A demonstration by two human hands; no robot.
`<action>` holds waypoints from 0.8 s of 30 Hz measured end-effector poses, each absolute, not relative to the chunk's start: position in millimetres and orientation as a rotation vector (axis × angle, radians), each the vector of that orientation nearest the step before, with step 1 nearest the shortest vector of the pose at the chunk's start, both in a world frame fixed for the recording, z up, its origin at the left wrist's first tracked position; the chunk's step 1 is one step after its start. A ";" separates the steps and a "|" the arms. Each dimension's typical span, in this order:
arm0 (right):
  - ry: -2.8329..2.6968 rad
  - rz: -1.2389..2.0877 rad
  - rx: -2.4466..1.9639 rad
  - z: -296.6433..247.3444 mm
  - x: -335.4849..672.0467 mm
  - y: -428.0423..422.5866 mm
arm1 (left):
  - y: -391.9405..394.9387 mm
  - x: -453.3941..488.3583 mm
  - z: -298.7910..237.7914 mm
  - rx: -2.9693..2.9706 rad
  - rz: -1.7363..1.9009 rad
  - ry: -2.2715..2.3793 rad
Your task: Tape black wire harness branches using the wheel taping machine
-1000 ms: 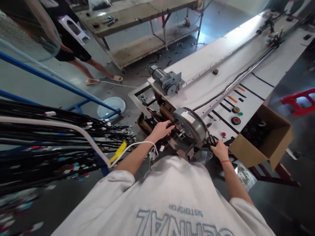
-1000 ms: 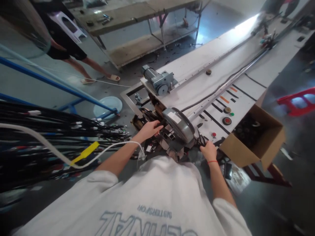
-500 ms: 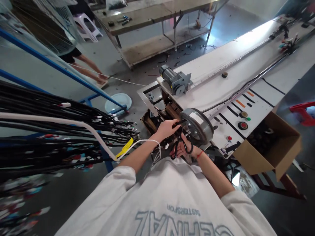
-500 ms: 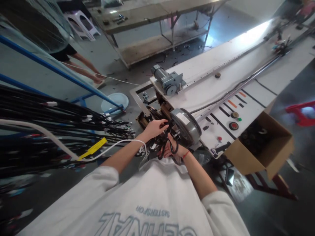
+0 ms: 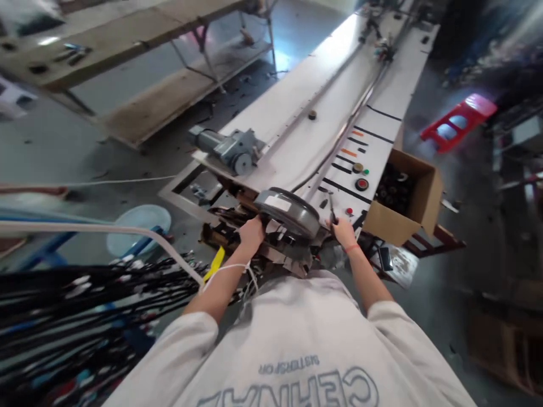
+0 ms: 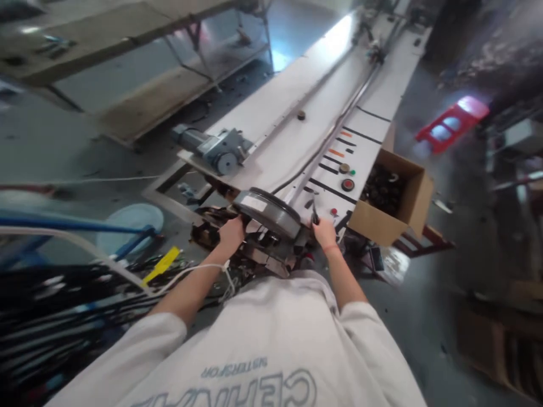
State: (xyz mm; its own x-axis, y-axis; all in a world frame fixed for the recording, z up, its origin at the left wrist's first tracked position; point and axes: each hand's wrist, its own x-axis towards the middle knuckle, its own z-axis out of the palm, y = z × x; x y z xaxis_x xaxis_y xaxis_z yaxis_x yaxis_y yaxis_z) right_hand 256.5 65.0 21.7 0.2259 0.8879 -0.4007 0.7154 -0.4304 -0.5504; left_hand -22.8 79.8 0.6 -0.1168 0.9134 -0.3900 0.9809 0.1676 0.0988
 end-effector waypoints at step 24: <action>-0.632 1.752 -0.948 3.8 87.4 76.0 | -126.6 -185.4 -52.0 1.708 0.366 1.919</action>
